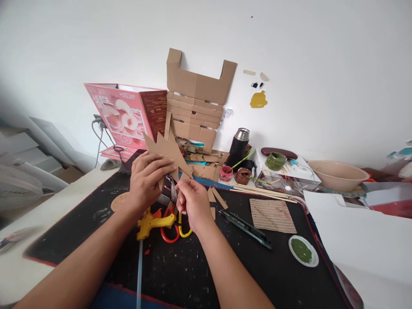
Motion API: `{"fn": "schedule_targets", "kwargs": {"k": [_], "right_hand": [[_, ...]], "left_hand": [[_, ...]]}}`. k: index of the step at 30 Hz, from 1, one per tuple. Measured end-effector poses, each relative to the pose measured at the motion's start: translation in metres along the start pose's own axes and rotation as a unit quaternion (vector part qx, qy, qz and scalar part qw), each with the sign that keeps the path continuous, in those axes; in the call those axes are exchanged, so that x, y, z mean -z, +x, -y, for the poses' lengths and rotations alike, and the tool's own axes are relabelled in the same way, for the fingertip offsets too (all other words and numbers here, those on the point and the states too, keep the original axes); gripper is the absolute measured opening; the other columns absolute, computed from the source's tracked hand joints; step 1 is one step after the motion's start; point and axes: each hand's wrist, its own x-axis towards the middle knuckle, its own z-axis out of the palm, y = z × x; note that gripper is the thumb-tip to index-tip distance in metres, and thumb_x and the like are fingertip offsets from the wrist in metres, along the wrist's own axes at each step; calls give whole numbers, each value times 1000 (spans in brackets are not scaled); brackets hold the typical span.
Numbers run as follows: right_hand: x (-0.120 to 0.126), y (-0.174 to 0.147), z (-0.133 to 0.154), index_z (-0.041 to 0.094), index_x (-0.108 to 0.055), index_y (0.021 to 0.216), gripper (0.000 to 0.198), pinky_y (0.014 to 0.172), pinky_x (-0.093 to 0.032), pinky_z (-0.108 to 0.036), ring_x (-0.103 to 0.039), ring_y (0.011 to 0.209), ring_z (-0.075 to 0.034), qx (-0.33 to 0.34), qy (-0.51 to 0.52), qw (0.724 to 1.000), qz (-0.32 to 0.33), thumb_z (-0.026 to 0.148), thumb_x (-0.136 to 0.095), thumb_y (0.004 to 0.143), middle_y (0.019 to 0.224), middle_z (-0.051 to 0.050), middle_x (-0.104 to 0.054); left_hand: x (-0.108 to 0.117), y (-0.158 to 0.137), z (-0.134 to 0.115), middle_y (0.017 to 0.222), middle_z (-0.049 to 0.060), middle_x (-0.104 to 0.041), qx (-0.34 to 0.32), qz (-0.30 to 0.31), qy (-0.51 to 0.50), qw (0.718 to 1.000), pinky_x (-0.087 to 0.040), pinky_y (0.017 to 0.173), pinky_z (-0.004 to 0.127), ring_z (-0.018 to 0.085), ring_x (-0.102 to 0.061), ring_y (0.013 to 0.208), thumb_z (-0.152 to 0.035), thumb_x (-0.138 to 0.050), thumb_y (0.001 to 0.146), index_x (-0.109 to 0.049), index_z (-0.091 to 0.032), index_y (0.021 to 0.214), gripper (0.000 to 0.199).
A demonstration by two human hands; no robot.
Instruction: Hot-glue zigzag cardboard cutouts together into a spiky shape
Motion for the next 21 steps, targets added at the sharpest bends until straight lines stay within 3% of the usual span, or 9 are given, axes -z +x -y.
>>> {"fn": "schedule_targets", "kwargs": {"k": [14,21], "right_hand": [[-1,0,1,20,-63,73,30,35,-20,-19,-39,34,-6,8,-8,1000,-20,45,-79,78,47,10,-44],[0,1,-1,23,-51,66,31,36,-20,-20,-34,33,-6,23,-3,999,-28,40,-73,79,47,12,-35]], "left_hand": [[-3,-2,4,121,1,-82,32,-1,-13,999,-37,121,58,29,-65,121,-9,-59,95,-81,-36,116,40],[-1,-1,6,118,3,-83,57,-36,3,998,-41,117,56,29,-65,118,-10,-60,97,-80,-32,111,33]]}}
